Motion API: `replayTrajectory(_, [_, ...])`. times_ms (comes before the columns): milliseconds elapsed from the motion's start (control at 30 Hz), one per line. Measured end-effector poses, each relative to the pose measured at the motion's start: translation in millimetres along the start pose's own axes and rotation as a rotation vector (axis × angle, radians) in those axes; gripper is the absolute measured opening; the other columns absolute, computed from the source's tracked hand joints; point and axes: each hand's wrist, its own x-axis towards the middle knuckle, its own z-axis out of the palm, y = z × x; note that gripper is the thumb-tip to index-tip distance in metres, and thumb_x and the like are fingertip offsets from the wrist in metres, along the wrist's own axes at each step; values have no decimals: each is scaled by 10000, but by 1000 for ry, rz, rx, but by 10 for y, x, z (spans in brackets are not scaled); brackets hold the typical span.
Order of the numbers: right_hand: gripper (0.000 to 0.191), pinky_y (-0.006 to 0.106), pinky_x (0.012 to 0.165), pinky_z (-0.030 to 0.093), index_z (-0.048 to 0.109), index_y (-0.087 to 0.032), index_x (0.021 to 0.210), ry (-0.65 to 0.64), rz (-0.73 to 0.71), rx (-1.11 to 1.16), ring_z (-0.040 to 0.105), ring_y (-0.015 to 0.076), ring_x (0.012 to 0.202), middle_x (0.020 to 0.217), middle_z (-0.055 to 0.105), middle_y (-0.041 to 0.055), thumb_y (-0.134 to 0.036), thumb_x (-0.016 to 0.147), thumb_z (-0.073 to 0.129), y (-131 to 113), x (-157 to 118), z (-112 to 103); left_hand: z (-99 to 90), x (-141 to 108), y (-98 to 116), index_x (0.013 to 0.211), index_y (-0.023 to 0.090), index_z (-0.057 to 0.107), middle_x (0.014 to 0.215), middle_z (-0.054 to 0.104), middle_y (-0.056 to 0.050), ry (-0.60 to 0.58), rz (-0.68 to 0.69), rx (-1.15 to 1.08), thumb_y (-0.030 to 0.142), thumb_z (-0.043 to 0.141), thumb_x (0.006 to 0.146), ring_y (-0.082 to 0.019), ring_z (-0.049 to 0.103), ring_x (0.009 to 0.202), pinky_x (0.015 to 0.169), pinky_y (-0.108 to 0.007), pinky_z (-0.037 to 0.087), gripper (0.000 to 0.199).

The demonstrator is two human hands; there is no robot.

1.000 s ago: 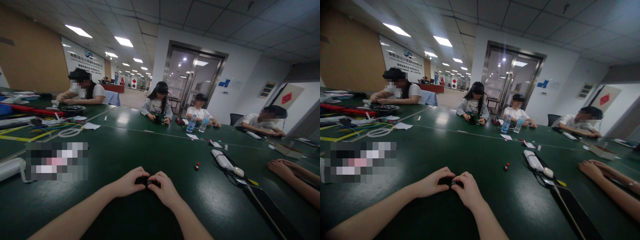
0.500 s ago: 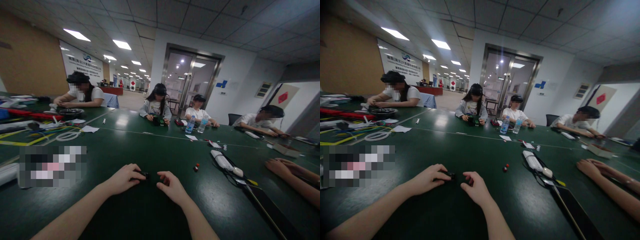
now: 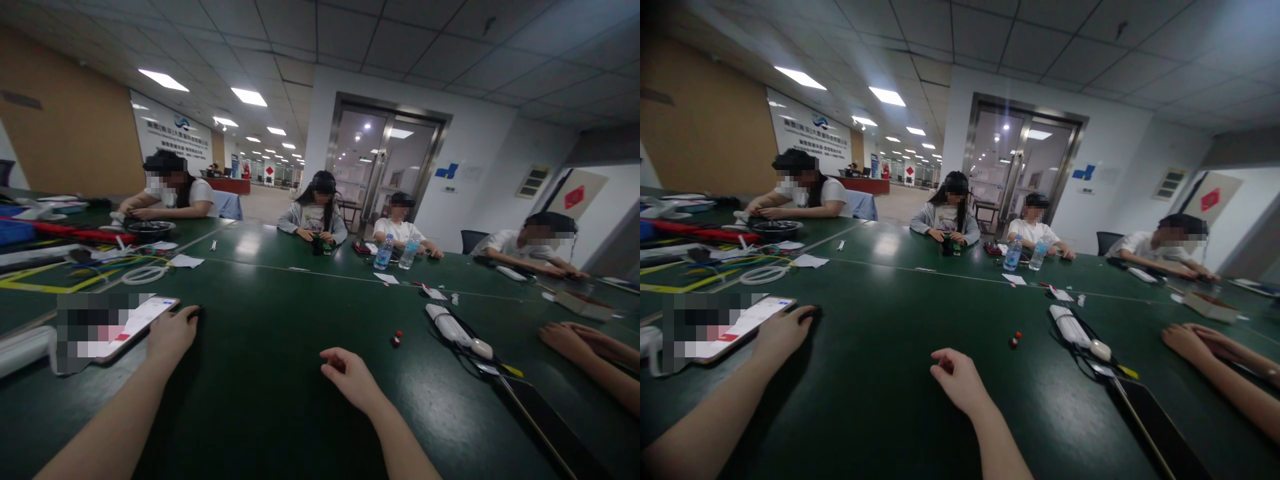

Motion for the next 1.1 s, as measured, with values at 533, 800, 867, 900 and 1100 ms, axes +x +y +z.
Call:
replayTrajectory(533, [291,290,743,434,571,-231,1064,3,-3,-12,563,154,832,902,587,7,-325,793,523,56,35,23,-71,-68,88,1245,197,443,1247,457,-154,11,-154,27,302,286,848,-356,468,1086,786,-416,419,440])
replayTrajectory(800, [302,291,737,435,563,-236,1076,-2,11,3,564,158,850,923,589,7,-330,793,521,76,49,30,-64,-72,91,1261,191,421,1263,430,-169,-2,-161,34,320,230,860,-372,438,1113,806,-427,397,462])
replayTrajectory(867, [300,290,735,434,564,-233,1074,-3,4,9,564,158,851,926,589,9,-332,794,521,86,50,33,-66,-73,94,1262,193,422,1252,435,-179,-5,-167,35,344,215,864,-382,442,1105,798,-429,396,474])
replayTrajectory(900, [299,289,733,434,566,-230,1071,-2,-2,11,564,158,848,922,589,10,-332,794,520,90,50,34,-68,-75,97,1258,194,427,1249,436,-182,-6,-171,35,352,206,866,-387,442,1104,795,-429,396,477])
replayTrajectory(1100, [287,286,727,437,574,-244,1066,14,-18,4,570,155,833,915,592,4,-337,801,517,74,40,27,-93,-83,121,1255,170,425,1256,435,-212,-1,-185,21,337,194,868,-393,450,1098,786,-428,400,481])
